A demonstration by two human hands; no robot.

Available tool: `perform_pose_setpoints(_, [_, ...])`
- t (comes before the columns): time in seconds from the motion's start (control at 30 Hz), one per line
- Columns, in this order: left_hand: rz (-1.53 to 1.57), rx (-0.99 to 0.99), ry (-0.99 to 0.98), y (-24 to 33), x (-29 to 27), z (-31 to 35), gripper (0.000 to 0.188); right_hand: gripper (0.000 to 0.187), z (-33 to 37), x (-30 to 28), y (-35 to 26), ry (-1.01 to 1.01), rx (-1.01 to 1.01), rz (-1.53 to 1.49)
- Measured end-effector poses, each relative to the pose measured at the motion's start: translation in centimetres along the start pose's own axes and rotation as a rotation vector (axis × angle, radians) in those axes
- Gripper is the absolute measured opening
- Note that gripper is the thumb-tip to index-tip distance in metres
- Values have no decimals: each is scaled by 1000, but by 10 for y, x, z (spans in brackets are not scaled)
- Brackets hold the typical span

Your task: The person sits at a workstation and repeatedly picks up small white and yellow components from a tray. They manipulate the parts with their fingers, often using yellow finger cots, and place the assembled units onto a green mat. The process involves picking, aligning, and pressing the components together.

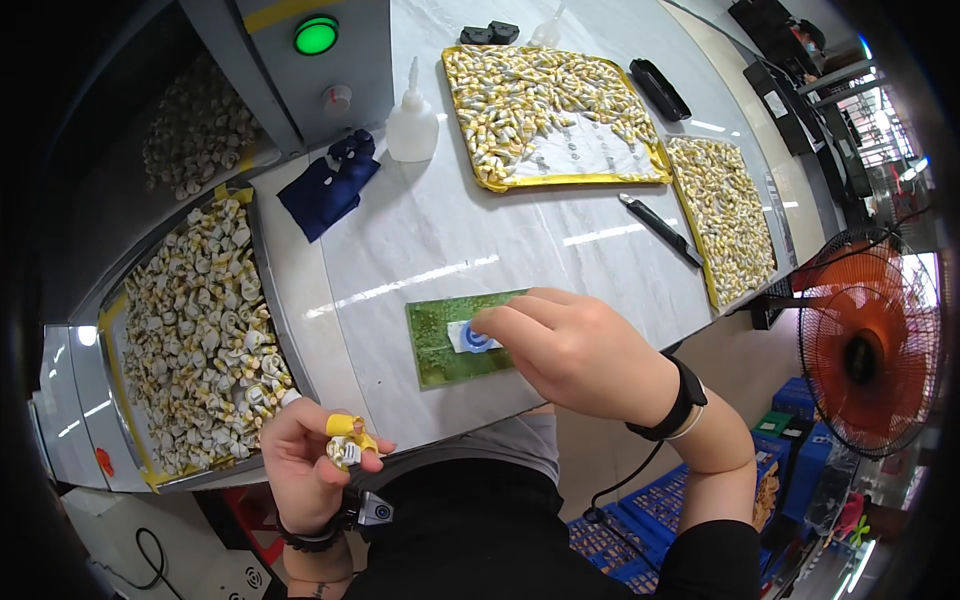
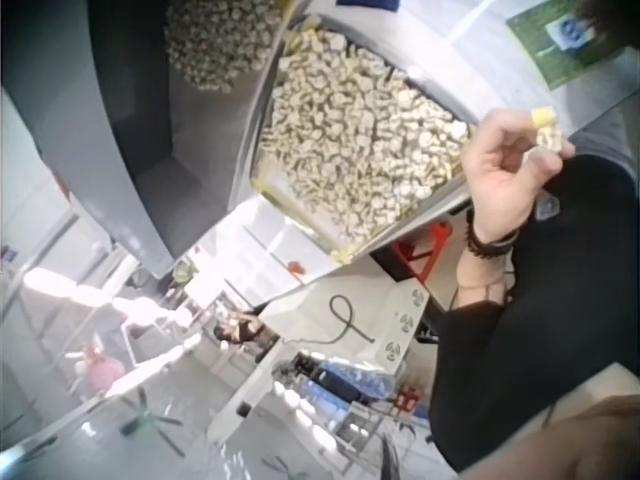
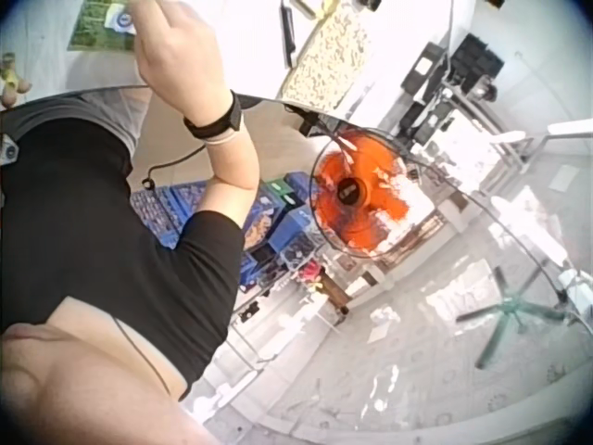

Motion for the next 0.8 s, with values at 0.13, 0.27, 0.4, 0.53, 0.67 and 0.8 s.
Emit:
perform_pose_setpoints(0.13, [59, -1, 24, -5, -4, 0, 44, 20, -2, 6, -2, -53, -48, 69])
perform_pose_setpoints(0.27, [104, -2, 29, -6, -4, -4, 44, 15, -3, 9, 0, -58, -28, 60])
perform_pose_setpoints(0.4, [139, -81, -12, -8, 0, -6, 45, 11, -4, 10, 2, -13, -7, -23])
perform_pose_setpoints(0.53, [213, -112, -140, -16, 5, -9, 47, 12, -5, 0, -4, 70, 8, -100])
perform_pose_setpoints(0.67, [300, -189, -242, -20, 17, -11, 48, 17, -11, -15, -29, 175, -64, -466])
perform_pose_setpoints(0.8, [384, -296, -350, -24, 28, -9, 45, 15, -20, -11, -48, 221, -225, -602])
Point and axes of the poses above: each hand's wrist, its own z-axis away from the middle knuckle, its own x-axis out of the palm, y = z × x, the point moved 7 cm from there along -z, towards the middle knuckle, and after that the axes turned 13 degrees about -z, right-handed, at the moved point
